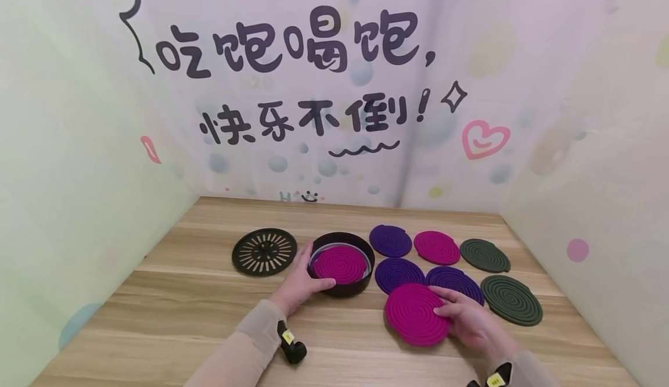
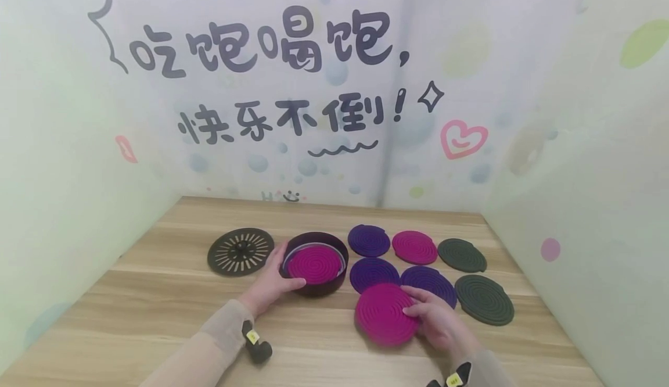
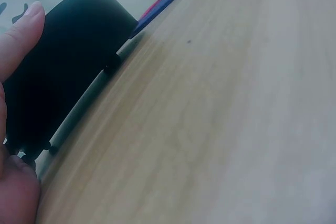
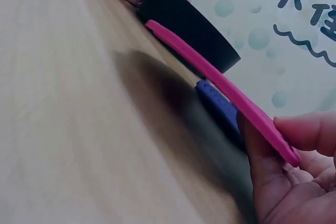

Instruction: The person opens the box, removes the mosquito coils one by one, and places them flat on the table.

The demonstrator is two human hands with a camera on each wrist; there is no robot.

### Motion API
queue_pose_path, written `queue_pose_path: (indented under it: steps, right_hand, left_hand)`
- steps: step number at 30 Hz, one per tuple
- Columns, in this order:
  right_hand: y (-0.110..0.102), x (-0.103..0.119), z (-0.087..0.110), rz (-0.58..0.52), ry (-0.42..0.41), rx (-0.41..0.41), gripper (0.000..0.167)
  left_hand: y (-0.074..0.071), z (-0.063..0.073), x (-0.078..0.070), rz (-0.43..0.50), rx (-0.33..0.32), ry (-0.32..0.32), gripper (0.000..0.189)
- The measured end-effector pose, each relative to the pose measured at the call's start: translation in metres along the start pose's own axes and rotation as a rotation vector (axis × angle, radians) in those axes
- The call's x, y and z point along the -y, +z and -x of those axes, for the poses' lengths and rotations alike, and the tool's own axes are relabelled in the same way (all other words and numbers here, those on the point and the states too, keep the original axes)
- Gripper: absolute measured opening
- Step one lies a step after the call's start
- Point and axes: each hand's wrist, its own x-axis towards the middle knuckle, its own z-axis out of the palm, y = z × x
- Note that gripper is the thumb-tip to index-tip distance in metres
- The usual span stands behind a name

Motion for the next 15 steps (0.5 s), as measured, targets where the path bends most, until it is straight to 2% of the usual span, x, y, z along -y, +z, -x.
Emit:
queue_pose_path:
  steps: [6, 15]
  right_hand:
    - [-0.006, -0.006, 0.012, -0.024, 0.02, 0.051, 0.051]
    - [-0.007, -0.006, 0.023, 0.053, 0.037, 0.036, 0.058]
  left_hand:
    - [0.001, -0.001, 0.001, 0.0, -0.001, 0.005, 0.117]
    - [0.0, -0.001, 0.001, -0.013, -0.005, 0.012, 0.118]
